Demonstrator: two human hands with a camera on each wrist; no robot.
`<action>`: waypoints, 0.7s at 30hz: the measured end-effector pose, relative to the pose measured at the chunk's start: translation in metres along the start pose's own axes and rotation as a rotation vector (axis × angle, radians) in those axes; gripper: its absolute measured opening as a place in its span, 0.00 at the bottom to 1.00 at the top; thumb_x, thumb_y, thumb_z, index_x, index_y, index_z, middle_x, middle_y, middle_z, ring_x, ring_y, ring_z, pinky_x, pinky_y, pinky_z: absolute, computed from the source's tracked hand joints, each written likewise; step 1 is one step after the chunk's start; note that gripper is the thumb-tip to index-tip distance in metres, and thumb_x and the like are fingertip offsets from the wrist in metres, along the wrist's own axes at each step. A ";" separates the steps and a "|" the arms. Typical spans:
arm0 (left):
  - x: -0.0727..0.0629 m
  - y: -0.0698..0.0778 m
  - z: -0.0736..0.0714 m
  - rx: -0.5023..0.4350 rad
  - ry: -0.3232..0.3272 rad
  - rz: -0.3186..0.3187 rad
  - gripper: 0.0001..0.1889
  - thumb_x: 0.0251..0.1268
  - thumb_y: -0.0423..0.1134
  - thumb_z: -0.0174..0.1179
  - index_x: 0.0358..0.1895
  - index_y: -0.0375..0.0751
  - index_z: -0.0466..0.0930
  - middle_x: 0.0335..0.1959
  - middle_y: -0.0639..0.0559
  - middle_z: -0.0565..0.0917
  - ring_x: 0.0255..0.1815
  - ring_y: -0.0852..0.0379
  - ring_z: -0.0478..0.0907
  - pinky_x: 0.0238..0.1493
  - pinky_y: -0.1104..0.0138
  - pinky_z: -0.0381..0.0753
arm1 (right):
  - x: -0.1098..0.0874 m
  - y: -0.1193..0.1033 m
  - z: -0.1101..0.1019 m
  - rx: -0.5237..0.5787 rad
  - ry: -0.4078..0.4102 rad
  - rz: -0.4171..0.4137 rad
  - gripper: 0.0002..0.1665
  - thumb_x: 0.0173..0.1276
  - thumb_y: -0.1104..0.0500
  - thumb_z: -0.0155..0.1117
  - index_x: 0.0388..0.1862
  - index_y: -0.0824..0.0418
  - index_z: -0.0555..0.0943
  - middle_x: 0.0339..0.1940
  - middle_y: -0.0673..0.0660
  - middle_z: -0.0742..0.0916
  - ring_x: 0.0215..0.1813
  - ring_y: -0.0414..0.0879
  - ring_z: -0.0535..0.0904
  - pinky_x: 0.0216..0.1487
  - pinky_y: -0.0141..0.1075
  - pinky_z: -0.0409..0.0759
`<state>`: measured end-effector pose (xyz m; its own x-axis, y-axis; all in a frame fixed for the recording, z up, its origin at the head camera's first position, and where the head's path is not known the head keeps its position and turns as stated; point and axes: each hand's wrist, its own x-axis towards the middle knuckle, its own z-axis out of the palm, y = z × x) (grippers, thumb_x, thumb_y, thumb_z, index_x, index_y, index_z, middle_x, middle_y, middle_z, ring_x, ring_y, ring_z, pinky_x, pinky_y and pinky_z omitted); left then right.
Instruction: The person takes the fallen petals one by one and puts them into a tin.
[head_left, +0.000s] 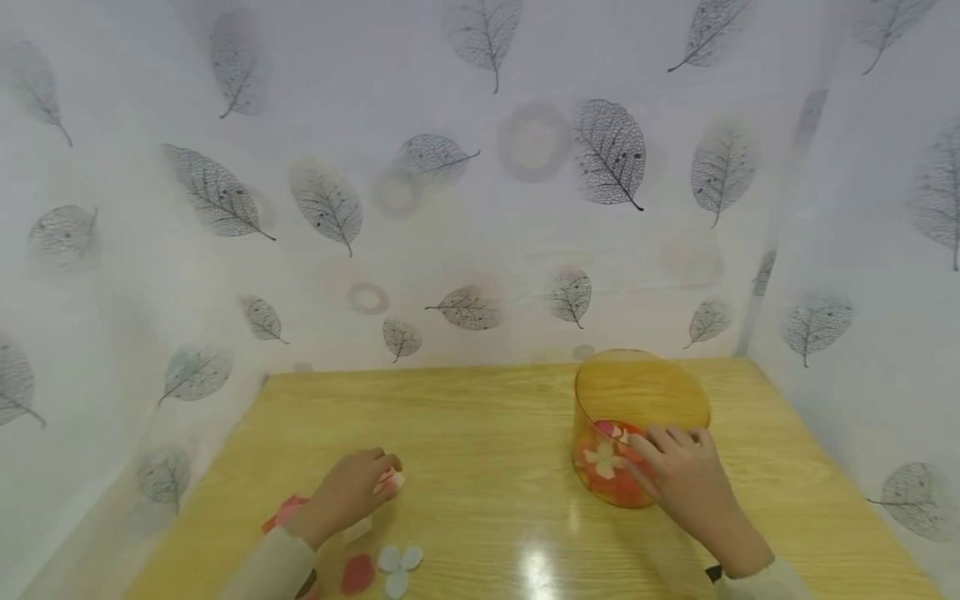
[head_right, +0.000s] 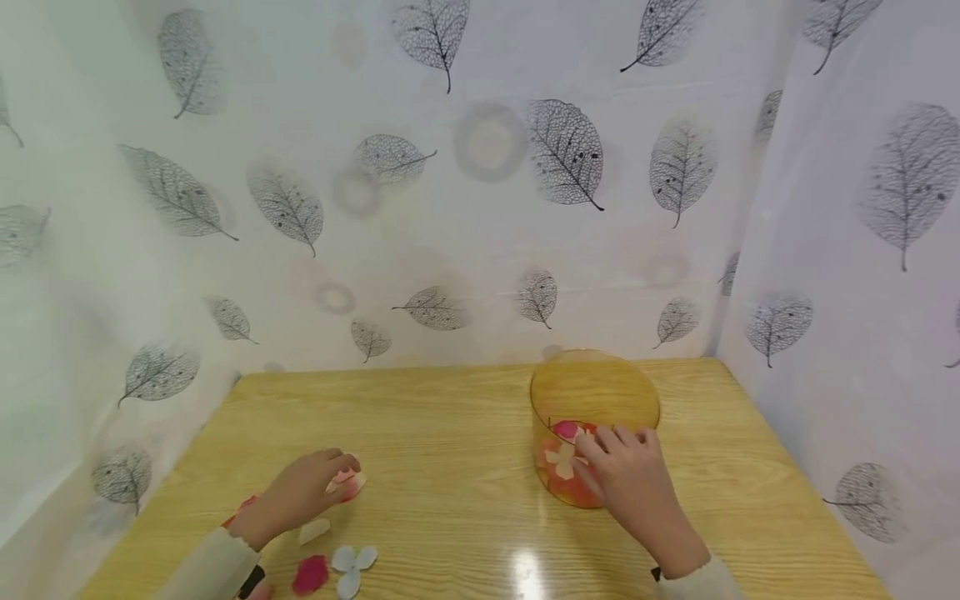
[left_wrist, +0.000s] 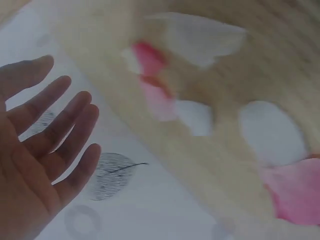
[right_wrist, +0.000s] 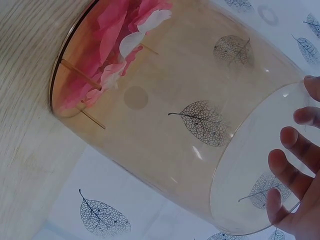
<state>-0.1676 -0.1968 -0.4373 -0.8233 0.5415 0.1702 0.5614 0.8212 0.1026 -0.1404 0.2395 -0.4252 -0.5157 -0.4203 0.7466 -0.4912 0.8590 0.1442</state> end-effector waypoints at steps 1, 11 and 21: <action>-0.002 -0.004 0.004 0.002 -0.011 -0.007 0.11 0.54 0.38 0.67 0.40 0.44 0.79 0.33 0.52 0.81 0.30 0.58 0.78 0.29 0.67 0.76 | 0.000 0.000 0.000 -0.001 0.001 0.002 0.33 0.73 0.34 0.31 0.28 0.53 0.76 0.22 0.50 0.77 0.25 0.48 0.73 0.29 0.48 0.68; -0.003 -0.021 0.043 0.127 -0.056 0.007 0.16 0.43 0.32 0.70 0.39 0.43 0.78 0.33 0.50 0.82 0.28 0.55 0.78 0.27 0.66 0.79 | -0.002 0.000 0.001 -0.007 -0.019 -0.008 0.34 0.74 0.35 0.28 0.29 0.54 0.76 0.22 0.50 0.77 0.25 0.48 0.74 0.29 0.46 0.68; 0.008 -0.021 0.047 0.119 -0.012 0.004 0.07 0.50 0.37 0.67 0.31 0.47 0.78 0.23 0.55 0.78 0.21 0.60 0.73 0.23 0.69 0.73 | -0.002 0.001 0.001 -0.019 -0.002 -0.008 0.34 0.73 0.35 0.29 0.29 0.54 0.76 0.21 0.50 0.77 0.24 0.47 0.73 0.29 0.46 0.67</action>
<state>-0.1897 -0.2016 -0.4837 -0.8227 0.5460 0.1581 0.5509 0.8344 -0.0151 -0.1403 0.2407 -0.4273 -0.5134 -0.4276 0.7440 -0.4817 0.8611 0.1625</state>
